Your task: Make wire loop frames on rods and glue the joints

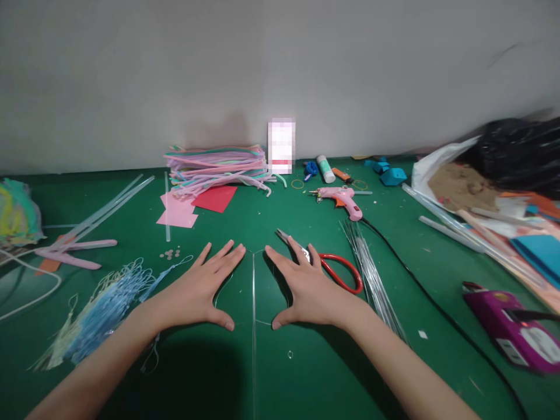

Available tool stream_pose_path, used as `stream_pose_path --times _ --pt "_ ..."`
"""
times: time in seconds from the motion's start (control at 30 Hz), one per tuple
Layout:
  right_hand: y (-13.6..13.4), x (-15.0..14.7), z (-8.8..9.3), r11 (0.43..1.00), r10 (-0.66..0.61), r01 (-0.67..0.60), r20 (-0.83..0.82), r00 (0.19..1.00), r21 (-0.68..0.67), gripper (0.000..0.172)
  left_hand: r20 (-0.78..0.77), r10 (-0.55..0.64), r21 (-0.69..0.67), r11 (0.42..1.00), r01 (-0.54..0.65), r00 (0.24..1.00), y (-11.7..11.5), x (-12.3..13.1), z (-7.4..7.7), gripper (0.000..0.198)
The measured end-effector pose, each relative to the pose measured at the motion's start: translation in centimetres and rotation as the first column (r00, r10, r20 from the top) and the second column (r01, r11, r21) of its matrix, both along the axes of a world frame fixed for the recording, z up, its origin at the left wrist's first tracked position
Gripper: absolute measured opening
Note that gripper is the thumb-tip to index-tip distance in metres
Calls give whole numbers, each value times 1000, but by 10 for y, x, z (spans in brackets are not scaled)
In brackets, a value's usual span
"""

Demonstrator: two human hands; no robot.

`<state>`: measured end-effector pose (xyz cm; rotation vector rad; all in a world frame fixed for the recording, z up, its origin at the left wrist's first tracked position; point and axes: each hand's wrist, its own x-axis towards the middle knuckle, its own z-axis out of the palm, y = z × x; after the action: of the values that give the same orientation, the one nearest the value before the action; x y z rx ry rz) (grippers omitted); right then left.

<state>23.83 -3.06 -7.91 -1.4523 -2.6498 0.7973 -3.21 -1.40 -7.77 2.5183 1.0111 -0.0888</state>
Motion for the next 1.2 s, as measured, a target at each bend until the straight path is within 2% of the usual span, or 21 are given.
stream_pose_path --times 0.37,0.63,0.7,0.73,0.8,0.83,0.87,1.03,1.2 --pt "-1 0 0 1000 -9 9 -20 1000 6 130 12 17 -21 1000 -17 1000 -6 2 5 122" --pt "0 0 4 999 -28 27 -32 999 -25 130 38 41 -36 999 -40 998 -8 2 9 120" --pt "1 -1 5 999 -48 49 -68 997 16 116 56 43 -24 999 -42 998 -9 2 10 118" --pt "3 -2 6 996 -62 68 -96 993 55 98 65 43 -16 999 -42 997 -11 1 11 115" --pt "7 -6 7 981 -98 124 -166 981 152 51 81 37 -6 999 -37 996 -14 2 11 107" --pt "10 -10 7 969 -118 157 -200 973 192 34 86 32 -5 999 -31 996 -16 2 11 103" --pt "13 -13 7 956 -142 193 -229 963 219 27 91 24 -6 1000 -24 996 -18 3 11 100" --pt "34 -36 -4 923 -279 335 -271 921 189 27 87 7 -13 1000 -6 996 -23 7 3 98" --pt "45 -49 -16 933 -279 324 -250 927 159 29 111 -3 9 1000 2 994 -22 8 -2 95"
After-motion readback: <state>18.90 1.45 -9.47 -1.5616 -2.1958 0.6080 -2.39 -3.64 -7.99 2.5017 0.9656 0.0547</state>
